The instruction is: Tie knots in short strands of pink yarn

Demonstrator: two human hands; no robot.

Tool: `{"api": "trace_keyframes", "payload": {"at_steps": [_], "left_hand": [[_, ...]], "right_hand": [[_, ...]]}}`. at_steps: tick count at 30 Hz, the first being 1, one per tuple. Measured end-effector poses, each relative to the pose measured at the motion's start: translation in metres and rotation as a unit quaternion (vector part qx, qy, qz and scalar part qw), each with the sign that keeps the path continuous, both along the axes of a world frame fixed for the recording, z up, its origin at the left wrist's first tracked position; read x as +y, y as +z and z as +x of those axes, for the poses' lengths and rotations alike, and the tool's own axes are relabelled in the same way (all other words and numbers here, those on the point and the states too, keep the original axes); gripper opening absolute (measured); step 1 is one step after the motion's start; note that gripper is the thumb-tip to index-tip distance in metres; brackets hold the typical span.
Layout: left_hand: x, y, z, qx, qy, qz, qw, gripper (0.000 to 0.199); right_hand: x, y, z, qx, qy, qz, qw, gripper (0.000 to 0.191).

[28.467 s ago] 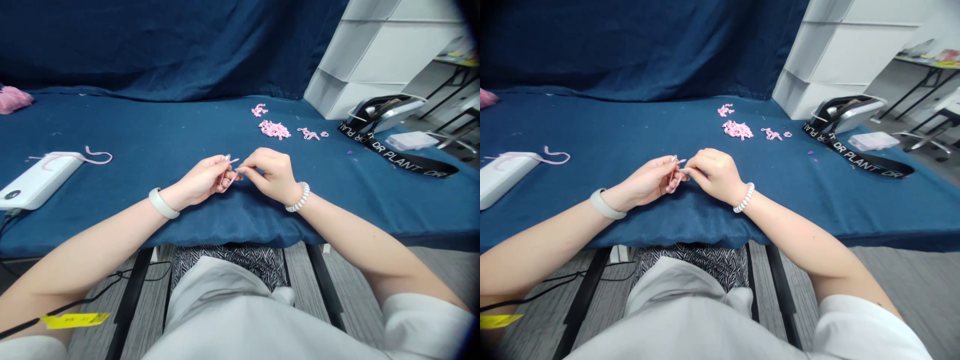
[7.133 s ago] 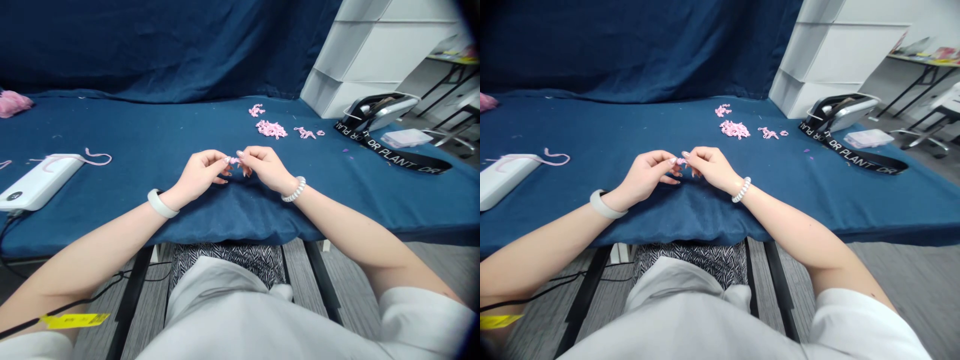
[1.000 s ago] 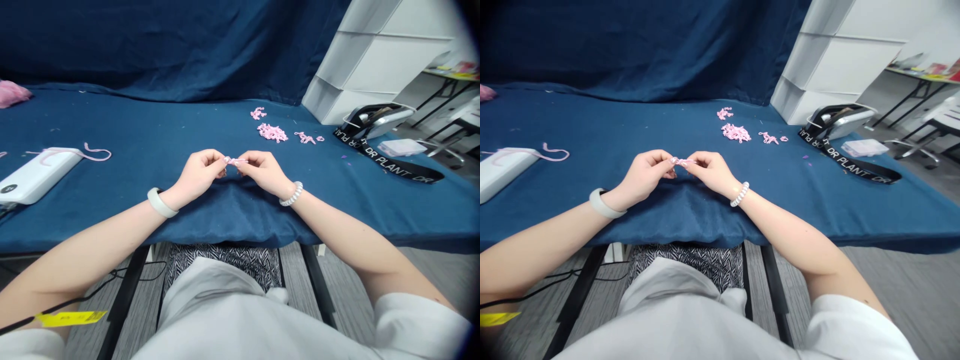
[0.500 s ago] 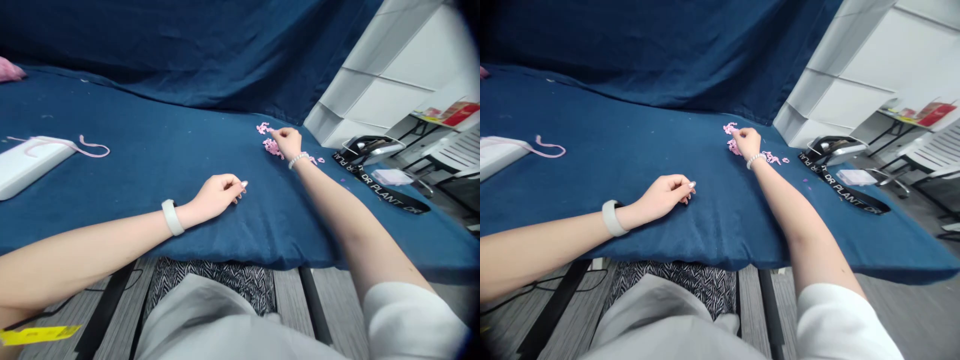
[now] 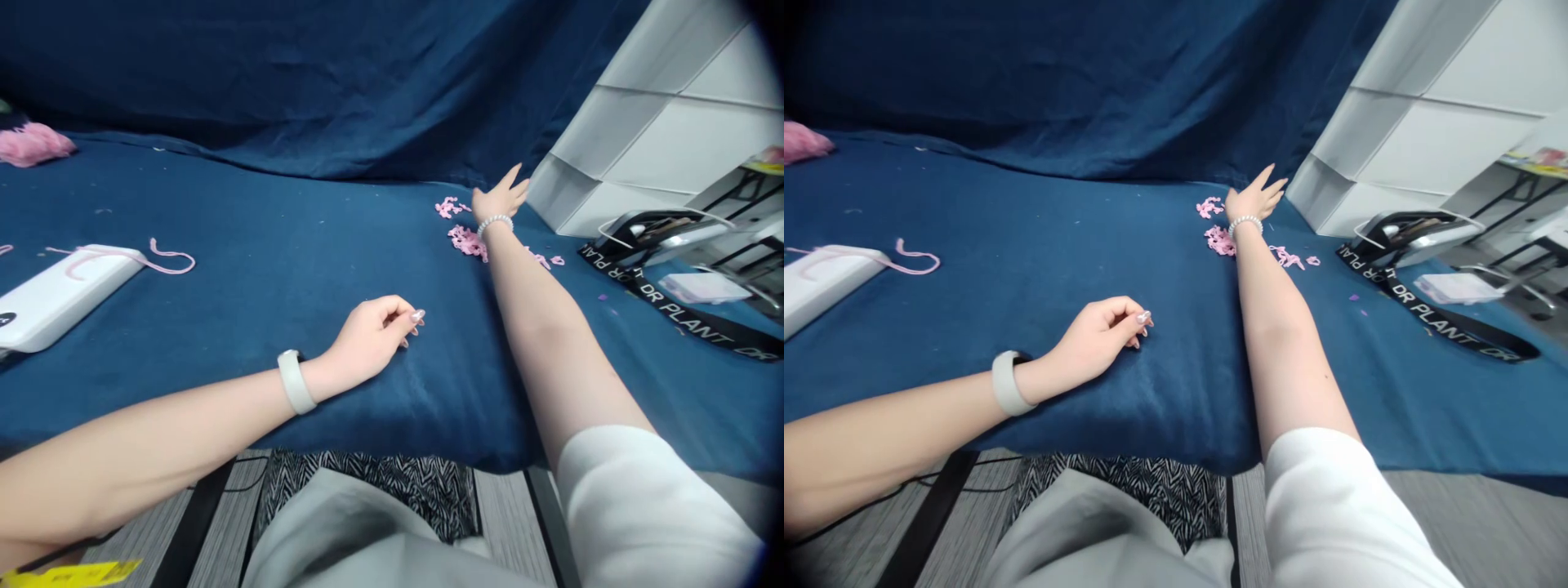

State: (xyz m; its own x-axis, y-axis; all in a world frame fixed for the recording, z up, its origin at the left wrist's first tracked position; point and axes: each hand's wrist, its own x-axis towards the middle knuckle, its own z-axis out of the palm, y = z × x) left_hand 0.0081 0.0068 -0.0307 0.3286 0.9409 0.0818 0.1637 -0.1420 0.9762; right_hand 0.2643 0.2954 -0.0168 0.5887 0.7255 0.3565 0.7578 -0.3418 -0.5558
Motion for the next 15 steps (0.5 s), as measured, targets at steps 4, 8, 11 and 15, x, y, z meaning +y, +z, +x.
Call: {"api": "trace_keyframes", "payload": {"at_steps": [4,8,11,15], "left_hand": [[0.001,-0.001,0.002,0.008,0.01,0.006,1.0,0.026],[0.002,-0.003,0.002,0.01,0.0,0.012,1.0,0.029],[0.0,-0.003,0.001,-0.003,0.001,0.011,1.0,0.028],[-0.007,0.004,0.002,0.019,0.015,0.024,0.999,0.03]], "right_hand": [[-0.031,0.017,-0.002,-0.044,0.04,0.042,0.997,0.087],[-0.109,0.015,-0.04,-0.017,0.246,0.044,0.968,0.085],[-0.185,-0.002,-0.074,-0.068,0.463,-0.001,0.884,0.074],[-0.255,-0.02,-0.096,-0.145,0.644,-0.057,0.749,0.04]]}}
